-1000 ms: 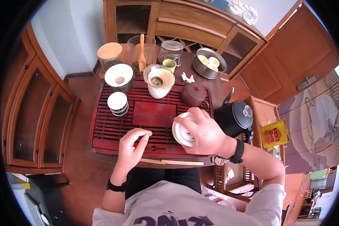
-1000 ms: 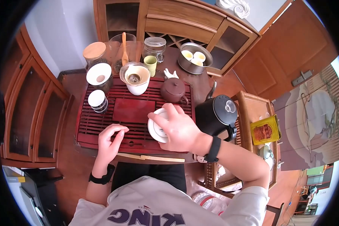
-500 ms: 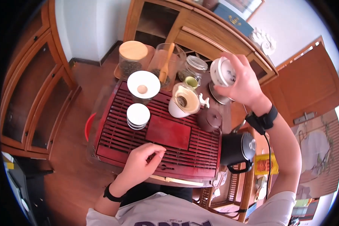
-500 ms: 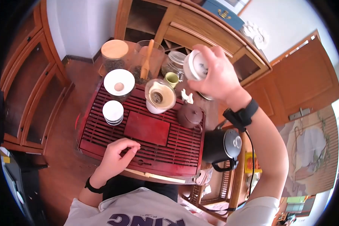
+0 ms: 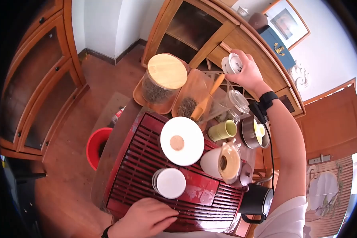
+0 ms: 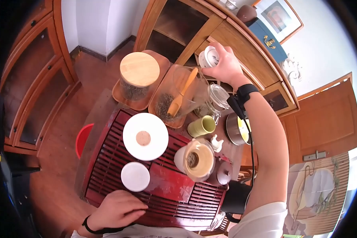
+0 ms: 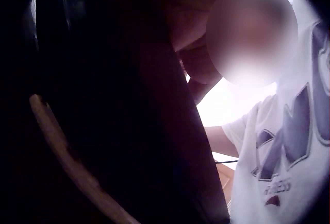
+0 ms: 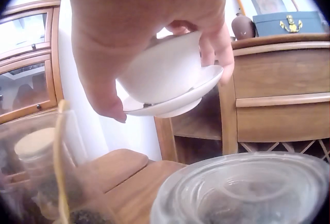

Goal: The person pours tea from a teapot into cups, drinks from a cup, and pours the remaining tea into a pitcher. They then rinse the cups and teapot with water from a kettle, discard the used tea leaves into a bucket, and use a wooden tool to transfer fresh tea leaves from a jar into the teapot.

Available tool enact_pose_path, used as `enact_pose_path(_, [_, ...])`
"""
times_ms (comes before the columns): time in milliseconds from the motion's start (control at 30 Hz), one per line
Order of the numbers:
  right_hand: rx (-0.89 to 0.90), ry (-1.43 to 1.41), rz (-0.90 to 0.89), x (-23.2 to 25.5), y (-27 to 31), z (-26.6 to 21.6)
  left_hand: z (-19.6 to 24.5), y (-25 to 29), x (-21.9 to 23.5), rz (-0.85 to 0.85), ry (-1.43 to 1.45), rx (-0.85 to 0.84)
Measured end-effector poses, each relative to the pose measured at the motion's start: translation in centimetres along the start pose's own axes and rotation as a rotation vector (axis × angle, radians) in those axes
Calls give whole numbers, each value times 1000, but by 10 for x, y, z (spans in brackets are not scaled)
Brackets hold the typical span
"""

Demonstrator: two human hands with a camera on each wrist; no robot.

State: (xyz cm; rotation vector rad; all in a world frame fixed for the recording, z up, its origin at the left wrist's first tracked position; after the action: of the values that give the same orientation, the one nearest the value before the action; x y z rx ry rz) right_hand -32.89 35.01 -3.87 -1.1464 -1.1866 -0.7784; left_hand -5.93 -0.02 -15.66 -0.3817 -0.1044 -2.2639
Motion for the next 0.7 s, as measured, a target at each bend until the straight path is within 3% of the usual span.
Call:
enact_pose_path(133, [-17, 25, -113, -33, -21, 5, -6, -1, -1, -50, 129, 33])
enact_pose_path(167, [-14, 27, -141, -39, -25, 4, -3, -2, 3, 40, 151, -53])
enact_pose_path(367, [-2, 32, -261, -60, -40, 6, -7, 1, 1, 4, 203, -65])
enact_pose_path(467, [51, -15, -339, -65, -43, 13, -8, 1, 0, -2, 207, -68])
enact_pose_path(533, [292, -112, -449, -71, -46, 6, -8, 1, -1, 4, 198, -72])
enact_pose_path(700, [354, -146, -545, -88, -51, 0, -7, 0, -1, 21, 181, -55])
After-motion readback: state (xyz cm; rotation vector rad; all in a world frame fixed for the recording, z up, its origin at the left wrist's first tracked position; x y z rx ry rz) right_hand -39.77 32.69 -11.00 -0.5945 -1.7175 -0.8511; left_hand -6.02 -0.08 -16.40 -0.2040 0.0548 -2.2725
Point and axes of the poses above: each hand's wrist, its own y-axis away from the middle knuckle, its own x-axis out of the back of the hand, z = x × y, the point moved 4 cm from there along -y, towards the middle knuckle, and after that the axes turned 12 degrees about x, right-handed, at the moved point
